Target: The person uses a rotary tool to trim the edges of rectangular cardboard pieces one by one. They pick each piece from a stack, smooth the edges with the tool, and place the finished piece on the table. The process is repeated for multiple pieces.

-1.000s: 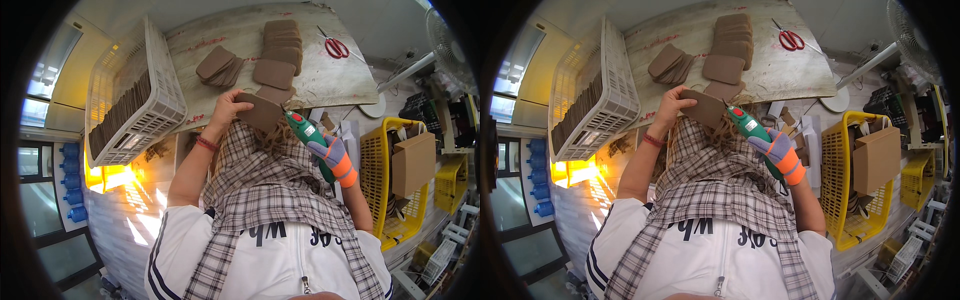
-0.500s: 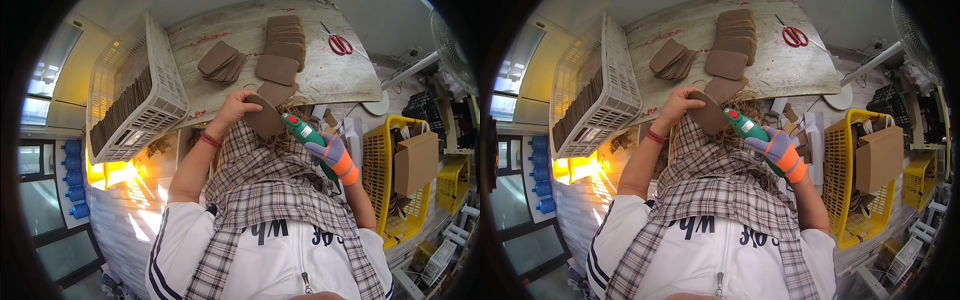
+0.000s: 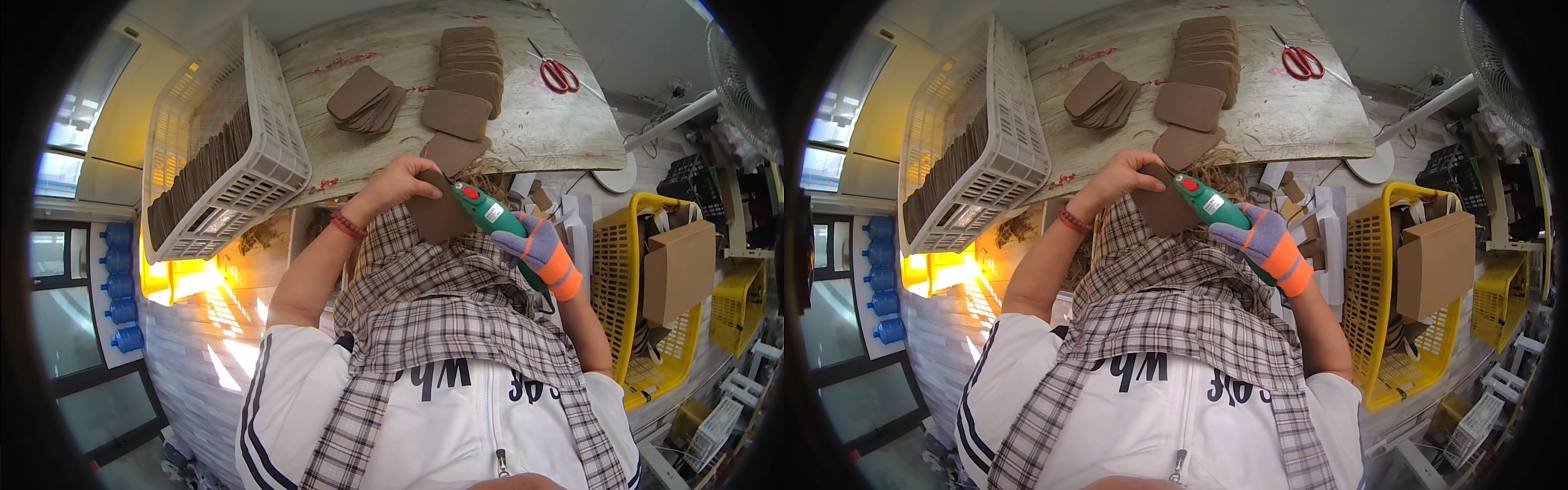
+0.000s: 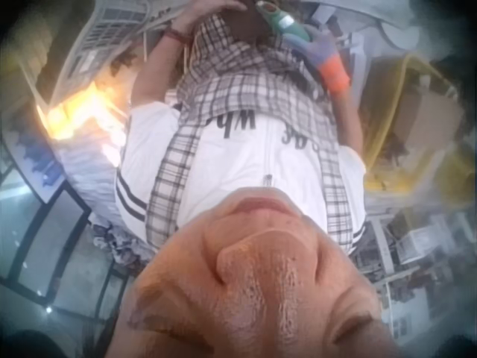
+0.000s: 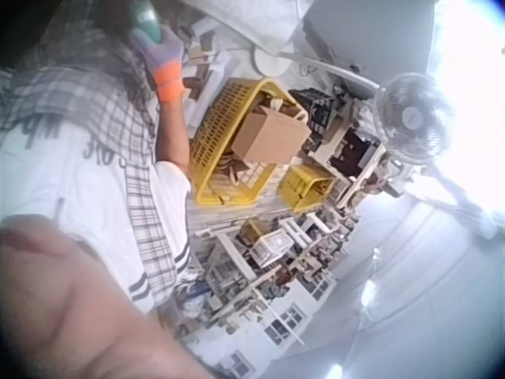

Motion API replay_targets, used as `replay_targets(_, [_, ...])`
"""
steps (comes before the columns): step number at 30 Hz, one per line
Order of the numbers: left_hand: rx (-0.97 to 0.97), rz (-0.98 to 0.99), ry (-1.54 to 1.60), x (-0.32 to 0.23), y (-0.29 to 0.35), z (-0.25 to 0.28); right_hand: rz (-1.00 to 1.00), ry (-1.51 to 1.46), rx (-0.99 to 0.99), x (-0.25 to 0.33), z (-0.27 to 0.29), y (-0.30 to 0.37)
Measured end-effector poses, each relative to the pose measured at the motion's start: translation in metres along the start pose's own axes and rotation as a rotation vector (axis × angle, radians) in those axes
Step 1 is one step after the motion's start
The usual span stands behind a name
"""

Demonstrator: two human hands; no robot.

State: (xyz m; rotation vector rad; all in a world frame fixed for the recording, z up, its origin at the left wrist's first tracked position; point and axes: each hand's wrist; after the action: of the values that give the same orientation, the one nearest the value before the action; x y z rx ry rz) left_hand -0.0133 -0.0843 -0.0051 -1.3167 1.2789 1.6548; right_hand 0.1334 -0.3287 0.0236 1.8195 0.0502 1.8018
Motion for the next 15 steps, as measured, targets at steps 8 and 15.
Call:
replay_targets(8, [-0.063,0.009,0.068,0.008,-0.001,-0.002,0.049,-0.127,-0.007,-0.003,-0.009,-0.012])
replay_targets(15, [-0.801,-0.371,0.468,-0.011,-0.009,0.096,0.038,-0.2,-0.169,-0.029,0.009,-0.003])
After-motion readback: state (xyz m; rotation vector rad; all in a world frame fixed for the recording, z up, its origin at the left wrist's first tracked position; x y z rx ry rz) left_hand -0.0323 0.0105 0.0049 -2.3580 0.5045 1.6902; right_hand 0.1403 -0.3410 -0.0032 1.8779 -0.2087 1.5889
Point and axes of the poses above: each hand's wrist, its own y-axis away from the middle knuckle, its own z-axis out of the back of the hand, x = y × z, and after that the axes turned 3 degrees about -x, right-handed
